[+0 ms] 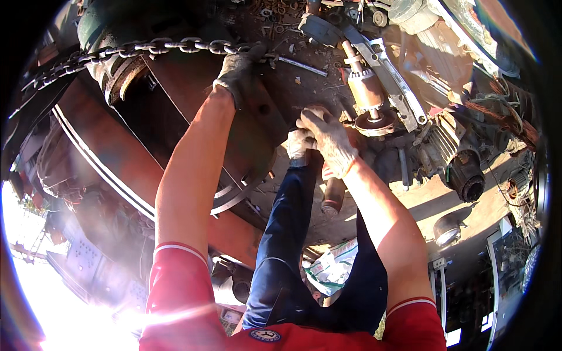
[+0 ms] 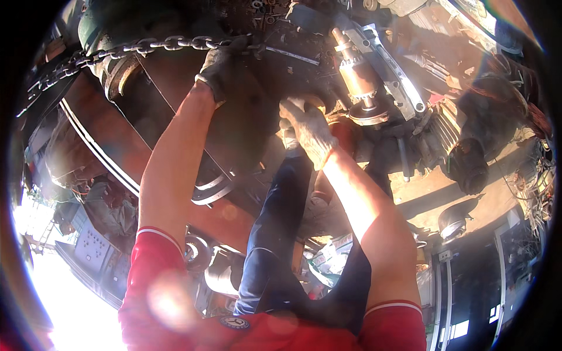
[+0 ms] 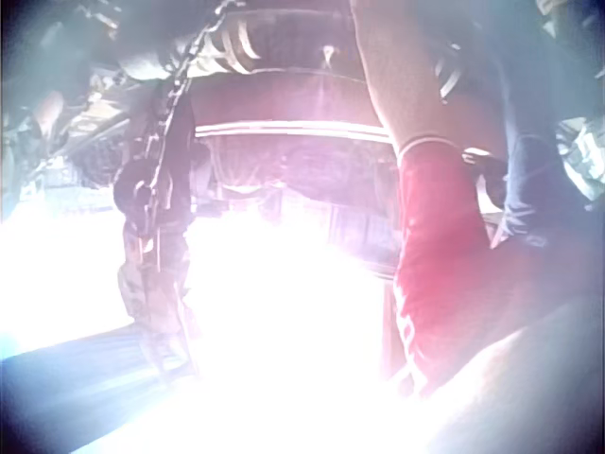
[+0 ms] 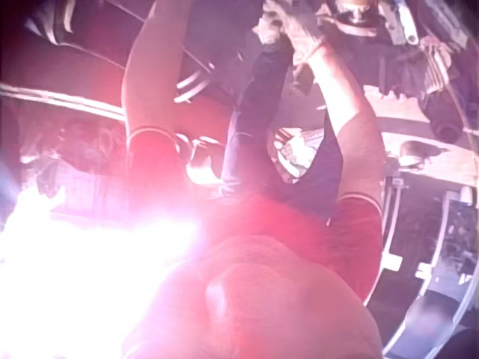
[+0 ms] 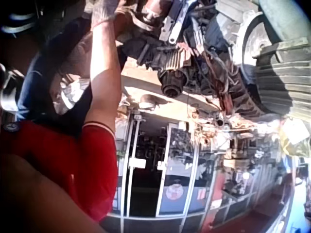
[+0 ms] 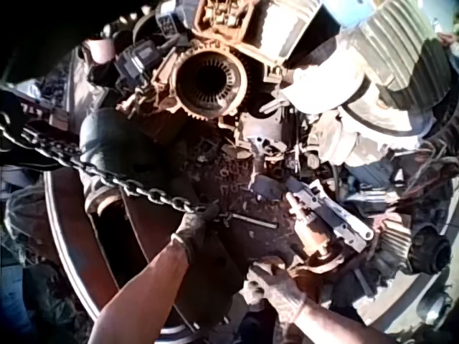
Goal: The person uses a hammer and adjustable wrench to loosen and remove bolts from a large cylindrical metal part. They then use a chain hoist to lift the part and move it aside.
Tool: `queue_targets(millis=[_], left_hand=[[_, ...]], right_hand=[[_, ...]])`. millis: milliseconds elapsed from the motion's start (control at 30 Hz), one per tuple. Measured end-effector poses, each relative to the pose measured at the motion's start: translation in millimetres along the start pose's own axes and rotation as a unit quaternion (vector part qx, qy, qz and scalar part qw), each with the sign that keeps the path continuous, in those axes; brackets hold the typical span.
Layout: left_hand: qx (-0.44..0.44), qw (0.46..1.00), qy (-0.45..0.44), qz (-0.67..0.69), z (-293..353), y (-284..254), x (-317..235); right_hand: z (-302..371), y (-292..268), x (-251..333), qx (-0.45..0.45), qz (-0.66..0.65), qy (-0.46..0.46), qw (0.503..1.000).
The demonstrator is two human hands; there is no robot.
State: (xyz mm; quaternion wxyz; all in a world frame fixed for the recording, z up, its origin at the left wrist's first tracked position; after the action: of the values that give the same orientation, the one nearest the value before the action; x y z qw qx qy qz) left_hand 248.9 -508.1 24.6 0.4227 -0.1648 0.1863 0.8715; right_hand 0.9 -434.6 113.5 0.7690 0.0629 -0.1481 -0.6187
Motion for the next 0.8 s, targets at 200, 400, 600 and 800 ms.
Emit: queue_targets(millis=[200,400,600,800], left_hand=[[-0.014,0.999,-0.033,-0.03,31,28,30],[0.047,0.994,0.093,-0.017,37,18,53],[-0.044,0.967,0.14,0.21,107,22,30],[-0.168,0.949,0.18,0.195,108,-5,19]], right_hand=[[-244,-7,52,0.011,-0.045,-0.027,0.999],[-290,6,24,0.019,0.116,-0.031,0.993],[-221,55,96,-0.115,0.403,-0.353,0.837],[-204,109,124,-0.049,0.526,-0.421,0.737]])
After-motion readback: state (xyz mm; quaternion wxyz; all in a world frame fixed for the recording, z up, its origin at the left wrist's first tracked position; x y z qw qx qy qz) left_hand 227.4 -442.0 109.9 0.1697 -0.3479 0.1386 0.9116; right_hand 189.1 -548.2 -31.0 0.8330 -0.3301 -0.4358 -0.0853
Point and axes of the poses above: each hand's wrist, its own z-axis away from the middle knuckle, its own y-axis out of the palm, x = y × z, the point moved 7 cm from there along -z, towards the middle knuckle, and after that the axes turned 10 degrees about z, right-handed, at the moved point
